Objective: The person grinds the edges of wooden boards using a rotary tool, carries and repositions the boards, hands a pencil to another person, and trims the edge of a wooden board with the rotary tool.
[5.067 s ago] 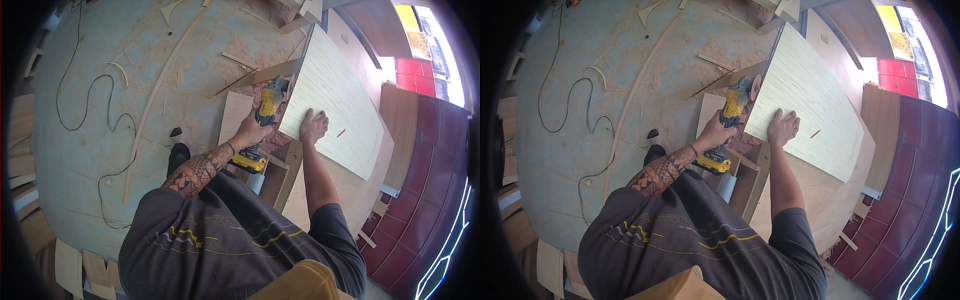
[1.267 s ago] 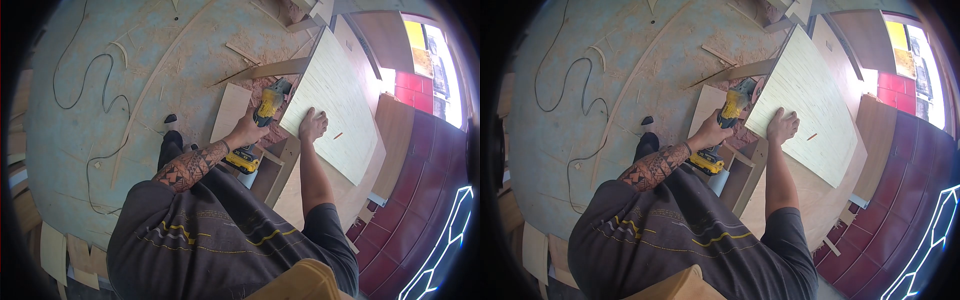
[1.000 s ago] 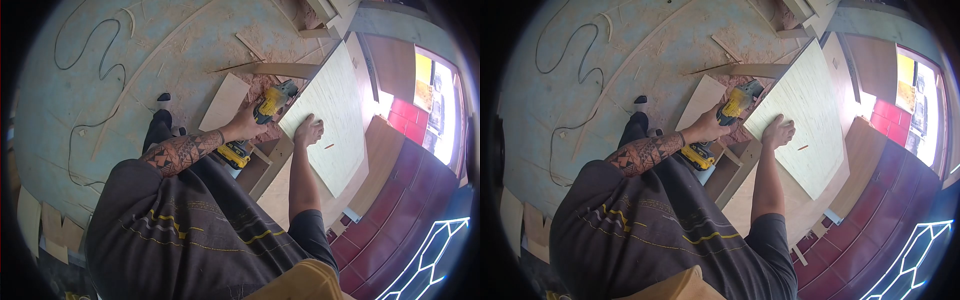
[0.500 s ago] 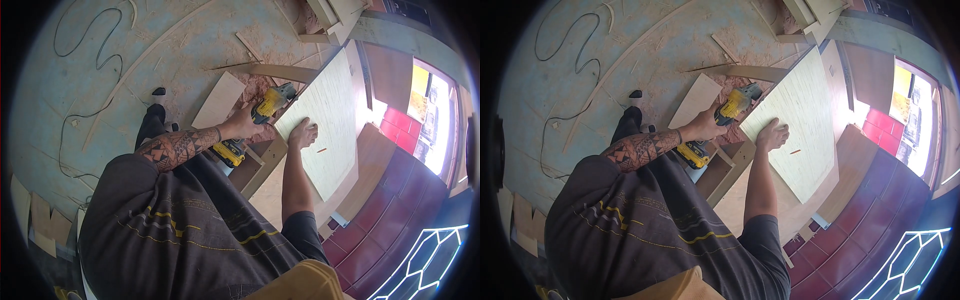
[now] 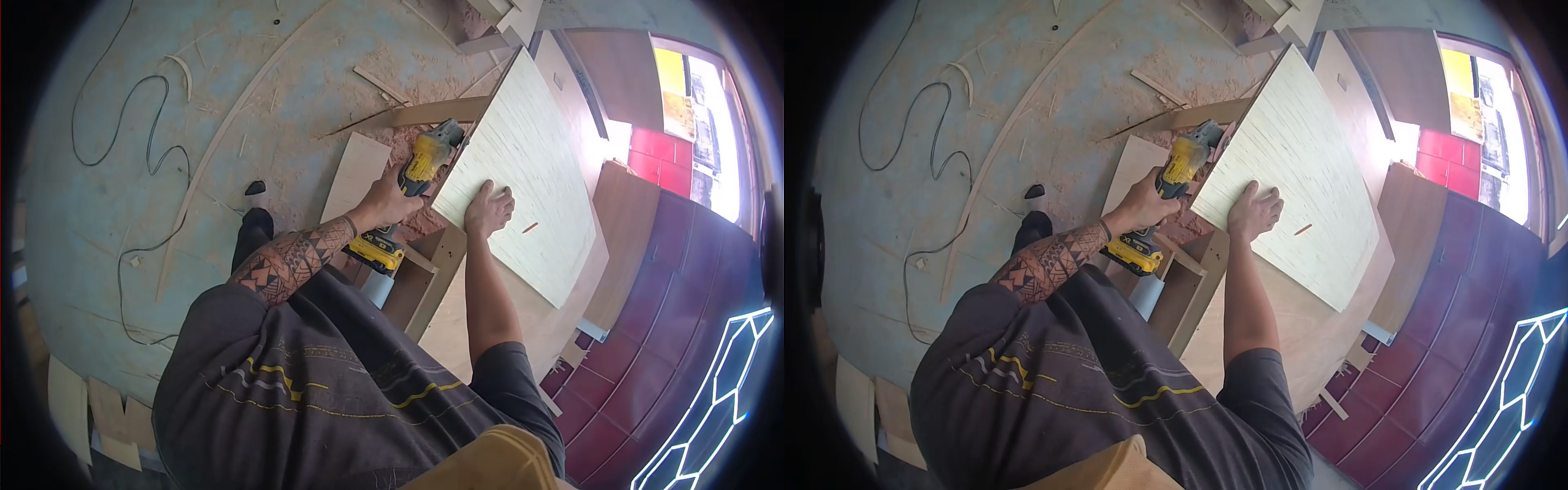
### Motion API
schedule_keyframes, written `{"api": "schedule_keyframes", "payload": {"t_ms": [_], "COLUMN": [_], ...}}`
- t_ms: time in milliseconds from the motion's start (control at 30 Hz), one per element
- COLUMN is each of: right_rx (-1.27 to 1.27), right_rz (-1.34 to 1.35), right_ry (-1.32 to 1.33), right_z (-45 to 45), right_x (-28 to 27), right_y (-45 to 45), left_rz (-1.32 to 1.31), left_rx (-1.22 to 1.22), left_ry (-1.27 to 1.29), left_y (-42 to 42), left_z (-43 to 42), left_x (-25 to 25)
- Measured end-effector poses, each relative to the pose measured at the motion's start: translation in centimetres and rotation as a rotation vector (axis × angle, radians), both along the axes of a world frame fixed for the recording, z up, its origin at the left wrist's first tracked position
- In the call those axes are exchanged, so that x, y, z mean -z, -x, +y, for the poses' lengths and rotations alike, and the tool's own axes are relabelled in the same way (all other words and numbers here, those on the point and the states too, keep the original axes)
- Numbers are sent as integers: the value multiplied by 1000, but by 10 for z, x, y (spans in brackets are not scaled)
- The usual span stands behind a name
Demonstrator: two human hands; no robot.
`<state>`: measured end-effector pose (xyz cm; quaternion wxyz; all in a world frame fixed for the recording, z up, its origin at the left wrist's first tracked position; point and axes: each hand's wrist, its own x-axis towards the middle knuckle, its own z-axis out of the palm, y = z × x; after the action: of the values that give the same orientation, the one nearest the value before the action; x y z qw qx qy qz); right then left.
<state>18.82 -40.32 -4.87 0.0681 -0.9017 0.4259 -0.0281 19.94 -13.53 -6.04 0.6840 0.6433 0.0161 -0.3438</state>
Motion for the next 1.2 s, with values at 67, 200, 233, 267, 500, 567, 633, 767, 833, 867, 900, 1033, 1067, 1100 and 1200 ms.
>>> {"api": "schedule_keyframes", "payload": {"t_ms": [67, 200, 233, 267, 500, 567, 633, 767, 833, 867, 900, 1033, 1067, 1100, 1200], "right_rx": [23, 8, 3, 6, 2, -6, 14, 3, 12, 17, 12, 9, -4, 34, -9], "right_rz": [-24, 7, 24, 24, 45, 50, 59, 38, 43, 40, 56, 49, 31, 12, 11], "right_ry": [29, -7, -24, -27, -25, -18, -25, -3, 4, 4, -14, -20, -18, -20, -29], "right_z": [4, 7, 6, 4, -1, -4, -8, -14, -15, -14, -14, -7, -7, -8, -6], "right_x": [-4, -11, -12, -10, -7, -5, -2, 5, 5, 5, 3, -3, -2, -1, -4], "right_y": [-4, -19, -22, -24, -32, -34, -35, -39, -40, -40, -40, -39, -37, -34, -33], "left_rz": [99, 118, 123, 128, 20, 53, 70, 77, 109, 139, 134, 173, 156, 139, 134], "left_rx": [-14, -7, -19, -34, -42, -27, -35, -34, -31, -23, -13, -13, -38, -1, -22], "left_ry": [-8, 14, 18, 23, -55, -27, -29, -41, -19, 3, 2, 34, 46, 42, 76], "left_y": [-1, 1, 1, -1, 8, 8, 10, 9, 7, 6, 4, -1, 0, 2, 0], "left_z": [4, 4, 5, 6, 0, 2, 3, 2, 3, 5, 7, 6, 4, 2, -1], "left_x": [-11, -13, -16, -17, 6, 3, 1, 3, -2, -7, -12, -16, -11, -7, -3]}}
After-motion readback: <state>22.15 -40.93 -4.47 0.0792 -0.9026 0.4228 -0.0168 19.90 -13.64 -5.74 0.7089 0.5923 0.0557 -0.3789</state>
